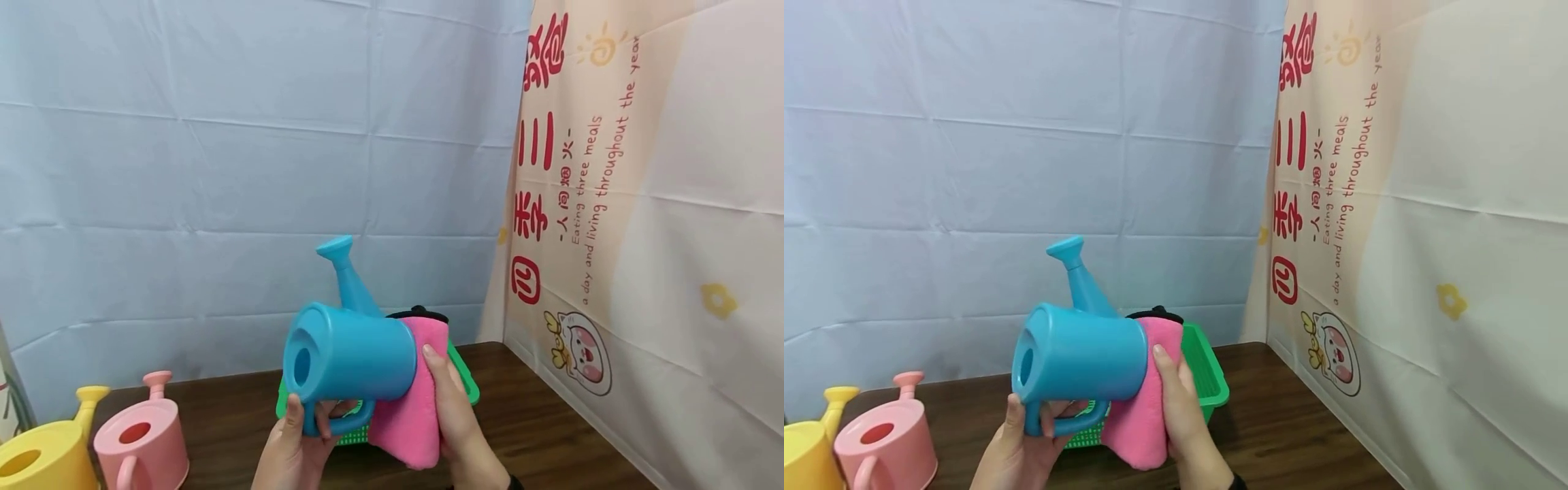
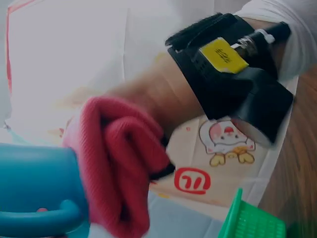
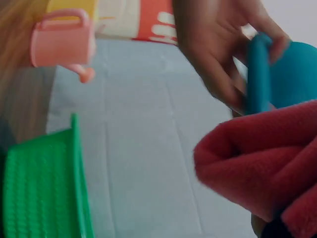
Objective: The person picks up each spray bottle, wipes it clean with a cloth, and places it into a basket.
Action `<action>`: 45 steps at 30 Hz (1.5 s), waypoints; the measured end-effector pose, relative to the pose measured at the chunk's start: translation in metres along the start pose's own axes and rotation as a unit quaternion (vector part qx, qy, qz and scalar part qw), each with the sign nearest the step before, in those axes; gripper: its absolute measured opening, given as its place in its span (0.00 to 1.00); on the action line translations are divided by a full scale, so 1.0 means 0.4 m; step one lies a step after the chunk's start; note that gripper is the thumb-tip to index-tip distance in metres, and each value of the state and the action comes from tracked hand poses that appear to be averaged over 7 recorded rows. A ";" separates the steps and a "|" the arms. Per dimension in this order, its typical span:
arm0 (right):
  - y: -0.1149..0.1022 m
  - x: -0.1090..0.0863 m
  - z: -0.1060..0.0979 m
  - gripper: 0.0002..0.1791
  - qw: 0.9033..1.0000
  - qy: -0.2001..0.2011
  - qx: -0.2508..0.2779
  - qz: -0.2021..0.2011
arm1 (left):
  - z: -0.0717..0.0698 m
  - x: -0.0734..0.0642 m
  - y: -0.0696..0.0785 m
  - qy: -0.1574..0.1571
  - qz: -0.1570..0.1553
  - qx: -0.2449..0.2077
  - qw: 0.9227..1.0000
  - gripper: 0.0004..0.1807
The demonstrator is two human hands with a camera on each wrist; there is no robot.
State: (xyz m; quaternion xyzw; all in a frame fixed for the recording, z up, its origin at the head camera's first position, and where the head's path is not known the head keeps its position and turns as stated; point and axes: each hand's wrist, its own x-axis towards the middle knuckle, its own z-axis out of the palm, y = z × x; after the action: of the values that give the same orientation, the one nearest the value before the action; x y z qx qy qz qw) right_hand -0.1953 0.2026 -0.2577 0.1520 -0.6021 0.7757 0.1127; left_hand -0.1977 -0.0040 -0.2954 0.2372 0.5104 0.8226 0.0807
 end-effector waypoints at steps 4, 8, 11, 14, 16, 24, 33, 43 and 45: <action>-0.011 0.014 -0.051 0.28 0.998 0.043 -0.034 -0.008 | 0.027 0.022 0.002 0.017 -0.026 0.034 0.999 0.26; -0.014 0.028 -0.099 0.30 0.991 0.092 -0.094 0.002 | 0.047 0.050 -0.009 0.026 -0.029 0.085 0.996 0.25; -0.010 0.036 -0.127 0.28 0.988 0.102 -0.114 0.011 | 0.040 0.071 -0.030 0.039 -0.025 0.123 0.991 0.24; -0.007 0.043 -0.146 0.26 0.988 0.098 -0.115 0.013 | 0.026 0.094 -0.058 0.068 -0.032 0.175 0.982 0.25; -0.008 0.045 -0.156 0.27 0.989 0.094 -0.112 0.014 | 0.019 0.112 -0.080 0.082 -0.040 0.219 0.971 0.27; -0.014 0.045 -0.168 0.27 0.991 0.083 -0.097 0.037 | 0.048 0.163 -0.159 0.092 0.013 0.442 0.892 0.23; 0.012 0.061 -0.162 0.27 0.983 0.048 -0.173 0.036 | 0.115 0.204 -0.197 0.104 0.069 0.538 0.834 0.18; 0.071 0.085 -0.184 0.36 0.976 0.000 -0.210 0.052 | 0.112 0.238 -0.244 0.096 0.086 0.603 0.787 0.08; 0.079 0.088 -0.186 0.36 0.976 -0.019 -0.210 0.061 | 0.109 0.242 -0.252 0.103 0.078 0.622 0.772 0.10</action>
State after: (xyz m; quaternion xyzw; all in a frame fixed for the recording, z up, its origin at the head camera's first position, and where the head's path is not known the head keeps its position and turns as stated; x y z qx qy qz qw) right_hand -0.2467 0.2664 -0.2900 0.1024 -0.7618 0.6342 0.0831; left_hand -0.2728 0.1142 -0.3383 0.1885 0.8957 0.3486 -0.2018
